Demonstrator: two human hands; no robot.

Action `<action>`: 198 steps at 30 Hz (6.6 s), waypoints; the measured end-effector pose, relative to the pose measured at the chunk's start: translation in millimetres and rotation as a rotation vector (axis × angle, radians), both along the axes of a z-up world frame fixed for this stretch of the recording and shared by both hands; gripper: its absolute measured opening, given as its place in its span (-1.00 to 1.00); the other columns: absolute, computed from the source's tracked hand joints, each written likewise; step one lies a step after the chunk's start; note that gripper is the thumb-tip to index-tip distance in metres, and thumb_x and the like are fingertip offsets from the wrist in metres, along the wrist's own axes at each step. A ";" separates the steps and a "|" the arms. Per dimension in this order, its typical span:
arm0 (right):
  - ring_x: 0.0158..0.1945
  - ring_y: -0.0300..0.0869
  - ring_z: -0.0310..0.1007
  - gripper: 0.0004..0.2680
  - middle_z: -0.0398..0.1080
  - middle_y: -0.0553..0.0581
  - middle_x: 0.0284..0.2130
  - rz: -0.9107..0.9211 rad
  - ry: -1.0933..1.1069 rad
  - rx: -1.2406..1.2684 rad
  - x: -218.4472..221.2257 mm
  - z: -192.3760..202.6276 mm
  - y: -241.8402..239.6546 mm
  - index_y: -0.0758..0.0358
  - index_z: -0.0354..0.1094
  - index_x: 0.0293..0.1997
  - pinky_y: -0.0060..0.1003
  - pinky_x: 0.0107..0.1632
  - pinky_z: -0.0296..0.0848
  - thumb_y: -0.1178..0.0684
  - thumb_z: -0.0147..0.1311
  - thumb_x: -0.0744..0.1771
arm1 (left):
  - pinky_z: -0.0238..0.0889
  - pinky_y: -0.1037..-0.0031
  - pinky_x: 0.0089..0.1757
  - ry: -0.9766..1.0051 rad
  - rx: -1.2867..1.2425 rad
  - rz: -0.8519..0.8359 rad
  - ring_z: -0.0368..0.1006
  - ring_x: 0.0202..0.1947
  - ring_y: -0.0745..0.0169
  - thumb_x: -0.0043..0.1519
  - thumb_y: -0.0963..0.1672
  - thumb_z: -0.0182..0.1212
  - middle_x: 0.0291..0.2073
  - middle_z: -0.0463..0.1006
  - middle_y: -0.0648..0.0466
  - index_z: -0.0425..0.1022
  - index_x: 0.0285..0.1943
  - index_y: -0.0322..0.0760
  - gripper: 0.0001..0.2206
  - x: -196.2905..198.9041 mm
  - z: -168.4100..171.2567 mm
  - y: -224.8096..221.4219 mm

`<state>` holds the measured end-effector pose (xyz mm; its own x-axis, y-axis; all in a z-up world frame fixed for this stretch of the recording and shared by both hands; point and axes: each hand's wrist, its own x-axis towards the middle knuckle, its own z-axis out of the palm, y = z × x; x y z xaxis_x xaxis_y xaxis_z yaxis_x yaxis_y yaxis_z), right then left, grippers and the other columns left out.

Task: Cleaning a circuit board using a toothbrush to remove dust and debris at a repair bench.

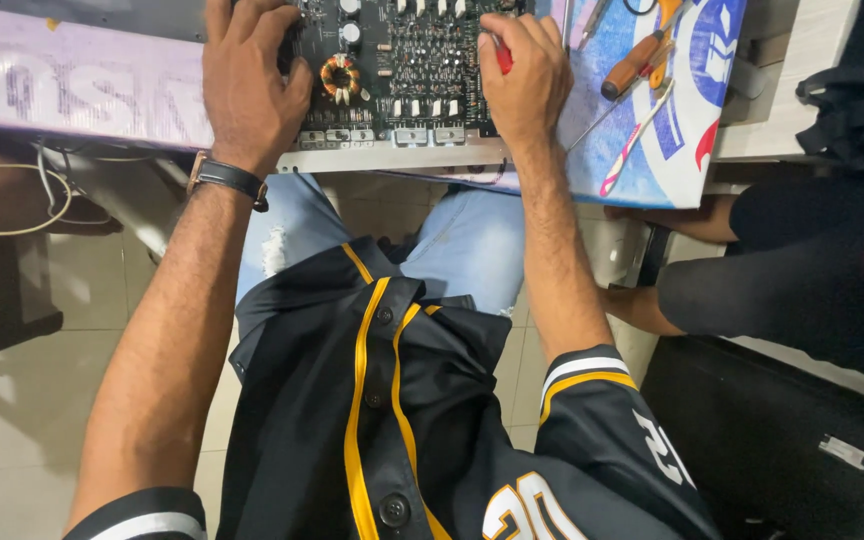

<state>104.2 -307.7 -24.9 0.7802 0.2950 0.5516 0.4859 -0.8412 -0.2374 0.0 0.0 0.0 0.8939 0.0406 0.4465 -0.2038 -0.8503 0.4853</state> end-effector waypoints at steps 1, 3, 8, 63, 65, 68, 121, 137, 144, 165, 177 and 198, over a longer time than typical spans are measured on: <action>-0.28 -0.29 0.39 -0.91 0.55 -0.09 -0.32 -0.004 -0.001 0.024 -0.5 2.0 0.4 0.04 0.54 -0.13 -0.42 -0.33 0.39 0.05 0.27 0.32 | 0.32 0.15 -0.05 -0.007 0.002 0.001 0.24 0.08 -0.03 0.15 -0.19 0.24 0.02 0.53 -0.04 0.56 0.07 -0.43 -0.69 0.3 -0.2 -0.2; -0.29 -0.28 0.40 -0.91 0.56 -0.08 -0.33 -0.005 -0.001 0.048 0.4 2.9 2.4 0.07 0.54 -0.12 -0.42 -0.34 0.40 0.08 0.25 0.33 | 0.32 0.15 -0.06 -0.014 0.005 0.005 0.23 0.08 -0.02 0.13 -0.19 0.24 0.02 0.53 -0.04 0.56 0.07 -0.42 -0.69 1.3 -1.4 0.0; -0.25 -0.25 0.47 -0.92 0.55 -0.02 -0.30 -0.024 -0.008 0.093 -1.6 5.9 4.0 0.12 0.52 -0.12 -0.39 -0.26 0.49 0.12 0.20 0.33 | 0.33 0.12 -0.05 -0.011 -0.012 -0.002 0.23 0.10 -0.06 0.13 -0.19 0.24 0.02 0.54 -0.07 0.56 0.11 -0.45 -0.65 1.1 -3.1 1.3; 0.00 0.25 0.48 -0.77 0.40 0.27 -0.11 -0.178 0.145 0.395 -13.2 39.8 5.9 0.23 0.41 0.10 0.04 0.07 0.45 0.07 0.15 0.34 | -0.20 0.11 0.49 -0.050 0.041 -0.060 0.34 0.37 -0.35 0.07 -0.28 0.28 0.04 0.60 -0.28 0.59 0.11 -0.56 -0.62 2.6 8.6 -2.9; 0.00 0.17 0.50 -0.77 0.41 0.24 -0.06 -0.152 0.076 0.404 -12.2 21.7 0.2 0.23 0.45 0.10 -0.07 0.08 0.46 0.13 0.10 0.33 | -0.22 0.11 0.50 -0.030 0.054 -0.068 0.39 0.36 -0.27 0.11 -0.27 0.29 0.05 0.61 -0.28 0.60 0.13 -0.55 -0.64 -2.0 5.4 -0.5; -0.19 -0.03 0.49 -0.69 0.41 0.18 -0.09 -0.080 0.085 0.520 -16.1 26.0 1.8 0.23 0.41 0.16 -0.16 -0.03 0.48 0.27 0.05 0.28 | -0.12 0.03 0.41 0.017 -0.025 -0.023 0.10 0.47 -0.35 0.11 -0.28 0.30 0.16 0.55 -0.25 0.59 0.19 -0.48 -0.59 -2.7 -2.6 -2.2; -0.59 -0.45 0.27 -0.89 0.50 -0.14 -0.45 -0.221 0.075 0.144 15.0 -31.7 37.0 0.07 0.52 -0.11 -0.58 -0.58 0.20 0.14 0.08 0.35 | 0.12 -0.16 0.25 0.034 -0.070 -0.019 -0.17 0.43 -0.10 0.18 -0.23 0.18 0.19 0.52 -0.19 0.53 0.14 -0.47 -0.67 -0.8 0.3 -2.0; 0.06 -0.10 0.59 -0.80 0.53 0.15 0.05 -0.154 0.142 0.279 -7.8 23.9 -1.2 0.19 0.43 0.12 -0.28 0.08 0.60 0.19 0.11 0.37 | 0.02 -0.17 0.30 0.084 -0.082 -0.027 -0.15 0.46 -0.19 0.21 -0.22 0.18 0.22 0.51 -0.22 0.51 0.19 -0.49 -0.65 -0.9 9.1 -2.9; -0.04 -0.09 0.60 -0.81 0.59 0.10 -0.09 -0.060 0.093 0.202 -17.9 40.7 8.3 0.21 0.50 0.04 -0.22 -0.03 0.57 0.24 0.12 0.33 | -0.06 -0.18 0.33 0.138 -0.070 -0.009 -0.15 0.49 -0.21 0.23 -0.20 0.22 0.26 0.49 -0.22 0.49 0.23 -0.45 -0.63 -0.2 3.1 -1.7; -0.15 0.02 0.54 -0.79 0.52 0.09 -0.25 0.014 0.166 0.196 -9.3 23.8 1.1 0.08 0.52 0.04 -0.14 -0.06 0.48 0.19 0.19 0.31 | -0.06 0.08 0.39 0.043 -0.107 0.009 0.06 0.47 -0.39 0.12 -0.23 0.34 0.14 0.56 -0.15 0.61 0.16 -0.39 -0.62 4.0 0.5 -0.4; -0.10 0.07 0.53 -0.80 0.58 0.17 -0.15 0.081 0.124 0.128 -14.8 43.1 6.1 0.23 0.56 0.02 -0.09 0.00 0.43 0.27 0.13 0.32 | 0.04 -0.11 0.34 0.072 -0.172 0.007 -0.06 0.47 -0.26 0.18 -0.20 0.18 0.18 0.52 -0.15 0.51 0.16 -0.47 -0.65 2.9 6.2 -2.7; -0.03 -0.14 0.56 -0.82 0.57 0.13 -0.09 -0.142 0.165 0.713 5.7 13.0 -33.9 0.27 0.47 0.02 -0.30 0.05 0.53 0.19 0.05 0.34 | 0.01 -0.12 0.29 0.054 -0.101 -0.114 -0.17 0.46 -0.22 0.23 -0.24 0.21 0.21 0.54 -0.22 0.56 0.19 -0.56 -0.66 1.6 10.0 -0.7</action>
<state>109.9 -341.6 -11.9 0.8733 -0.2006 0.4441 0.2947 -0.5083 -0.8092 1.6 -0.7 10.0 0.9178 -0.0207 0.3965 -0.2678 -0.7695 0.5798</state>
